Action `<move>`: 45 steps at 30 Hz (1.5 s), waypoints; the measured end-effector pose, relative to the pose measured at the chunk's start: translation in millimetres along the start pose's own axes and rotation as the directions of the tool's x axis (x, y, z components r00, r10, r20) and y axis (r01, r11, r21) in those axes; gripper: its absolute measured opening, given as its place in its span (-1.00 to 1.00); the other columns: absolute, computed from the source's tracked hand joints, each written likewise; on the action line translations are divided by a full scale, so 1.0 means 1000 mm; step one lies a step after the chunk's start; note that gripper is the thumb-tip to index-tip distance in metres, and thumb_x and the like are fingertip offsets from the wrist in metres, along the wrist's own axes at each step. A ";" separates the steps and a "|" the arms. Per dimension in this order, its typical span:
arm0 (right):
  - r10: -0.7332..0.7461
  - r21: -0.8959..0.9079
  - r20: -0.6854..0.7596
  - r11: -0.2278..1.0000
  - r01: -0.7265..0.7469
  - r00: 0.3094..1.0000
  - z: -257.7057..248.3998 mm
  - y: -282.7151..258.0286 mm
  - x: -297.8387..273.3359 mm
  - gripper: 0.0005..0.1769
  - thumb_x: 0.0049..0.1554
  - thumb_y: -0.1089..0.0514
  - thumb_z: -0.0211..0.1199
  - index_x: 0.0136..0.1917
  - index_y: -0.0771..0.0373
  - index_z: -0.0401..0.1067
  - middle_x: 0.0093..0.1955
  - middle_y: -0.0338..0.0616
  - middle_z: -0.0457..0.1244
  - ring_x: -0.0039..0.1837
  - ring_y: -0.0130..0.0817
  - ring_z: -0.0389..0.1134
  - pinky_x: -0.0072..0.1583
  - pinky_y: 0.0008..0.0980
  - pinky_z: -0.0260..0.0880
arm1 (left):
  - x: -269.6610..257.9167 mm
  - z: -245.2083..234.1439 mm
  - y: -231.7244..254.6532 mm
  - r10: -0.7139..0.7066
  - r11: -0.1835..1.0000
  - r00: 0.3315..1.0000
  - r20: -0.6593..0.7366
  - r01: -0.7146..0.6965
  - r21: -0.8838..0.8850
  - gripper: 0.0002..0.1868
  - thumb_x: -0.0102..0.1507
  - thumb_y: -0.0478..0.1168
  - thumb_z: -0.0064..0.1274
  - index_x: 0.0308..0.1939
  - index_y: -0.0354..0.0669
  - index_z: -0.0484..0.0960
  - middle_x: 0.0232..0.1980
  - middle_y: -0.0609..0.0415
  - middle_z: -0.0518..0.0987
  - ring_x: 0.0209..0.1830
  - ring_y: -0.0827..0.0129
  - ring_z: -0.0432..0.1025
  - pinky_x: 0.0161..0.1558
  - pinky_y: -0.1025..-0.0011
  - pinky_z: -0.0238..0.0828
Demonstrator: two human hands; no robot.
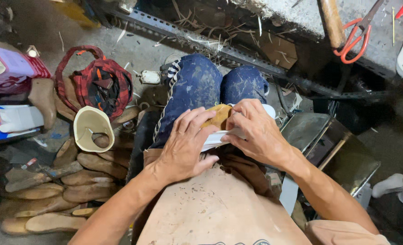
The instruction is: The person hammers a white shoe upper onto a wooden shoe last using a hammer. They then use pliers to pull and secure the upper material around the last, repeatedly hammering to shape and attach the shoe components.
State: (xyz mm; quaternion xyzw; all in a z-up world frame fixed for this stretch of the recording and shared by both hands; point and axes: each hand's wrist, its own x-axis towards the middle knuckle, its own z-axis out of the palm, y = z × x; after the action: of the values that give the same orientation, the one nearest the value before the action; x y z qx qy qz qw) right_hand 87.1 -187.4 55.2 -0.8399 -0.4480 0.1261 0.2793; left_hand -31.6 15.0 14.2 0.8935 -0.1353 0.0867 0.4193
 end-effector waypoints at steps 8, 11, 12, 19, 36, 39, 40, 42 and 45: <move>-0.046 0.141 -0.081 0.988 0.057 0.996 0.000 0.010 0.001 -0.76 0.12 0.09 0.41 0.05 0.15 0.51 0.41 0.15 0.18 0.40 0.23 0.25 0.28 0.02 0.37 | 0.019 0.011 0.000 -0.159 0.978 0.971 -0.180 0.131 -0.161 -0.82 0.26 -0.15 0.20 -0.23 -0.14 0.55 0.21 -0.02 0.48 0.39 -0.12 0.31 0.41 -0.04 0.10; -0.008 0.298 -0.068 0.954 0.028 0.998 0.009 0.017 -0.001 -0.84 0.12 0.16 0.40 -0.05 0.21 0.49 0.37 0.20 0.23 0.39 0.27 0.28 0.31 0.11 0.33 | 0.020 0.019 -0.004 -0.150 0.981 0.957 -0.249 0.113 -0.158 -0.83 0.27 -0.11 0.20 -0.29 -0.09 0.59 0.18 0.03 0.53 0.31 -0.04 0.39 0.30 0.06 0.22; 0.040 0.355 -0.068 0.935 -0.014 0.997 0.013 0.019 -0.002 -0.85 0.12 0.18 0.41 -0.07 0.21 0.49 0.33 0.19 0.27 0.33 0.22 0.35 0.27 0.07 0.37 | 0.020 0.021 -0.006 -0.142 0.983 0.944 -0.298 0.099 -0.152 -0.82 0.28 -0.09 0.20 -0.32 -0.05 0.61 0.17 0.07 0.56 0.24 0.02 0.45 0.21 0.13 0.30; 0.157 0.399 -0.129 0.912 -0.094 0.979 0.017 0.013 -0.002 -0.86 0.11 0.18 0.43 -0.10 0.25 0.52 0.26 0.15 0.35 0.24 0.01 0.45 0.19 -0.10 0.43 | 0.023 0.032 0.000 -0.154 0.988 0.884 -0.442 0.136 -0.072 -0.79 0.27 -0.07 0.23 -0.35 -0.06 0.61 0.07 0.10 0.66 0.10 0.08 0.54 0.07 0.20 0.40; 0.134 0.435 0.176 0.878 -0.199 0.975 0.018 0.020 0.011 -0.35 -0.08 -0.12 0.38 0.29 -0.05 0.40 0.14 -0.24 0.33 0.19 -0.24 0.32 0.23 -0.24 0.17 | -0.006 0.012 -0.028 -0.516 0.840 0.856 0.029 0.512 -0.182 -0.45 -0.03 0.00 0.42 0.03 0.00 0.73 0.03 0.22 0.76 -0.01 0.54 0.64 0.14 0.53 0.45; 0.109 0.417 0.198 0.890 -0.185 0.974 0.028 0.030 0.010 -0.37 -0.10 -0.15 0.39 0.26 -0.13 0.41 0.03 -0.23 0.28 0.16 -0.21 0.30 0.24 -0.21 0.17 | -0.021 0.032 -0.039 -0.679 0.727 0.734 -0.033 0.664 -0.177 -0.44 -0.16 -0.03 0.50 -0.05 0.19 0.80 -0.28 0.37 0.81 -0.32 0.79 0.61 -0.09 0.71 0.52; 0.116 0.410 0.179 0.894 -0.181 0.977 0.022 0.030 0.009 -0.37 -0.10 -0.15 0.39 0.26 -0.13 0.41 0.03 -0.23 0.28 0.16 -0.21 0.30 0.24 -0.21 0.17 | -0.008 0.026 -0.037 -0.662 0.741 0.749 -0.033 0.648 -0.174 -0.44 -0.16 -0.03 0.50 -0.05 0.19 0.80 -0.28 0.37 0.81 -0.32 0.79 0.61 -0.09 0.71 0.52; 0.112 0.443 0.105 0.884 -0.147 0.988 0.012 0.028 0.005 -0.43 0.02 -0.10 0.34 0.30 -0.07 0.38 0.10 -0.19 0.26 0.17 -0.20 0.28 0.20 -0.21 0.16 | 0.011 0.013 -0.029 -0.809 0.588 0.583 0.075 0.801 0.112 -0.40 -0.18 0.16 0.44 -0.02 0.53 0.77 -0.25 0.53 0.83 -0.31 0.71 0.69 -0.12 0.65 0.53; -0.027 0.375 -0.093 0.925 0.061 0.995 -0.023 0.032 0.008 -0.42 0.27 -0.19 0.04 0.40 0.20 0.25 0.31 0.06 0.20 0.33 -0.01 0.24 0.35 -0.01 0.20 | 0.022 0.018 -0.106 -0.674 0.519 0.486 0.556 0.847 -0.110 -0.40 -0.08 -0.15 0.56 0.09 0.11 0.86 -0.03 0.36 0.92 -0.06 0.80 0.61 0.15 0.71 0.45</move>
State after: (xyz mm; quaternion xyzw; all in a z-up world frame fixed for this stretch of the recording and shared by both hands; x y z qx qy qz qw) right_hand 124.2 -203.3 55.1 -0.7650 -0.4217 0.1673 0.4572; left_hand 23.8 62.4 -68.4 0.7532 0.1780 -0.3471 0.5296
